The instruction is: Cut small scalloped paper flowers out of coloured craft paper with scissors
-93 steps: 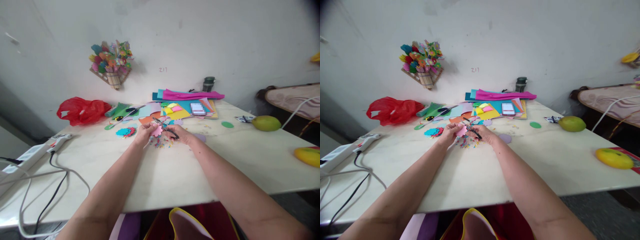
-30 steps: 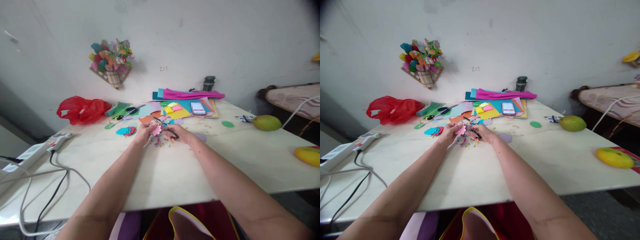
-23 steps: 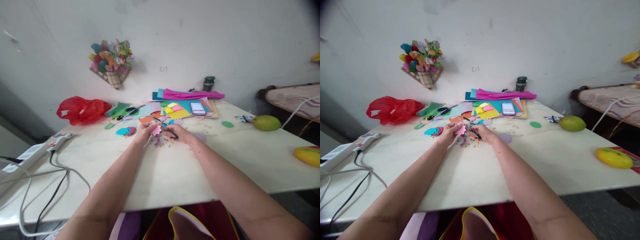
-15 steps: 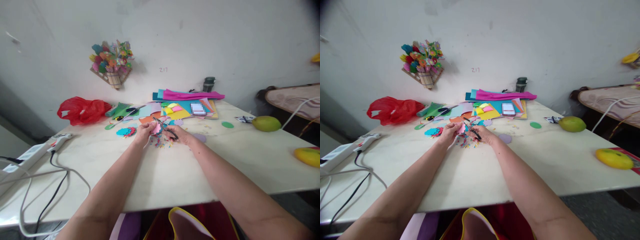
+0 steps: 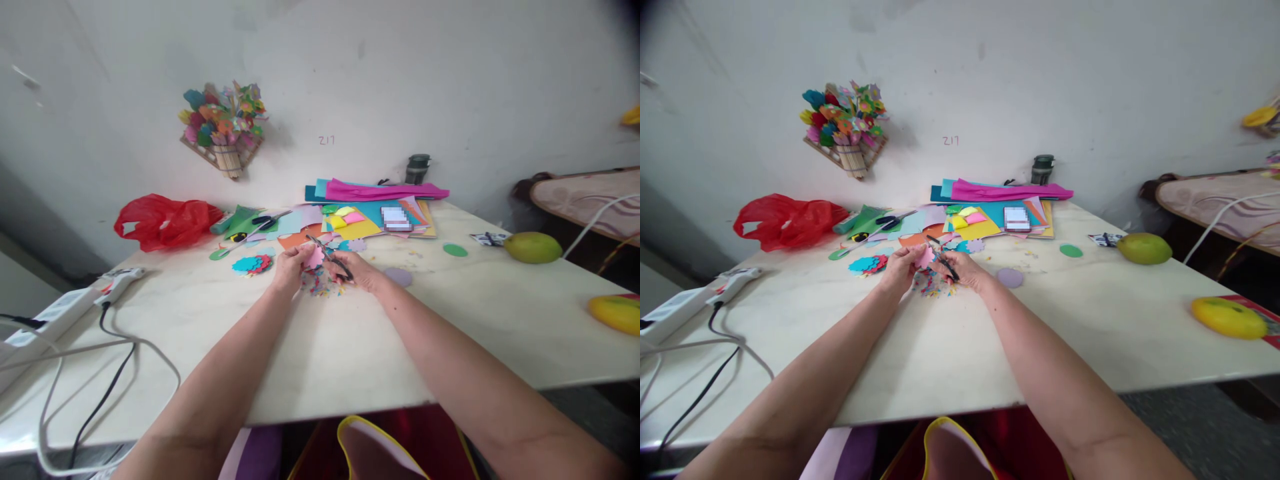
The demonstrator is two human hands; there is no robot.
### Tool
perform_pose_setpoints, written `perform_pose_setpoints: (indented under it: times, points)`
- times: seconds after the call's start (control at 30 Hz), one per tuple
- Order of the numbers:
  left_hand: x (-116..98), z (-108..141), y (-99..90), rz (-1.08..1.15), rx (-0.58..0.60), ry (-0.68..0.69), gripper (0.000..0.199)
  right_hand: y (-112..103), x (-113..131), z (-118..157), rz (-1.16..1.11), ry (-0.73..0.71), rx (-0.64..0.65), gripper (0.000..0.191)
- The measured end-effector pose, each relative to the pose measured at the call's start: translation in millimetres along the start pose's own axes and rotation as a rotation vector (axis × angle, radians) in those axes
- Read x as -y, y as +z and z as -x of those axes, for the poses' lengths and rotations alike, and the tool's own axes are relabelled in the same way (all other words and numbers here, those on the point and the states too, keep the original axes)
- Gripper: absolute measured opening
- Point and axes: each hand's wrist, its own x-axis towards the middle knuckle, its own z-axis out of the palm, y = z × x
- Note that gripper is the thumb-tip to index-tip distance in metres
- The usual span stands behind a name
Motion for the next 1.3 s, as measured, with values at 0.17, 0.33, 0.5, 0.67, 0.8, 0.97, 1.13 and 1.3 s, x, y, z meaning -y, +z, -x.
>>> perform_pose_setpoints:
  times: [0.17, 0.33, 0.5, 0.67, 0.8, 0.97, 1.13, 1.3]
  points:
    - [1, 2, 3.0, 0.055, -0.006, -0.018, 0.029, 0, -5, -3, 0.019, -0.036, -0.002, 0.037]
    - [1, 2, 3.4, 0.065, -0.021, -0.040, 0.028, 3, -4, -3, 0.019, -0.030, -0.024, 0.037]
    - [1, 3, 4.6, 0.072, -0.034, -0.047, 0.028, 8, -1, -2, -0.001, -0.037, -0.048, 0.037]
    - [-1, 6, 8.1, 0.081, -0.059, -0.044, 0.026, 11, -2, -2, -0.001, -0.042, -0.061, 0.040]
    - [-1, 7, 10.0, 0.091, -0.046, -0.036, 0.026, 13, 1, -1, -0.006, -0.026, -0.072, 0.041]
    - [-1, 8, 10.8, 0.090, -0.065, -0.028, 0.027, 15, 3, -1, -0.004, -0.020, -0.073, 0.038]
    - [-1, 7, 10.7, 0.089, -0.074, -0.030, 0.026, 15, -1, -3, -0.008, -0.029, -0.078, 0.037]
    - [-1, 7, 10.6, 0.071, -0.074, -0.026, 0.027, 16, -2, -5, -0.019, -0.037, -0.087, 0.040]
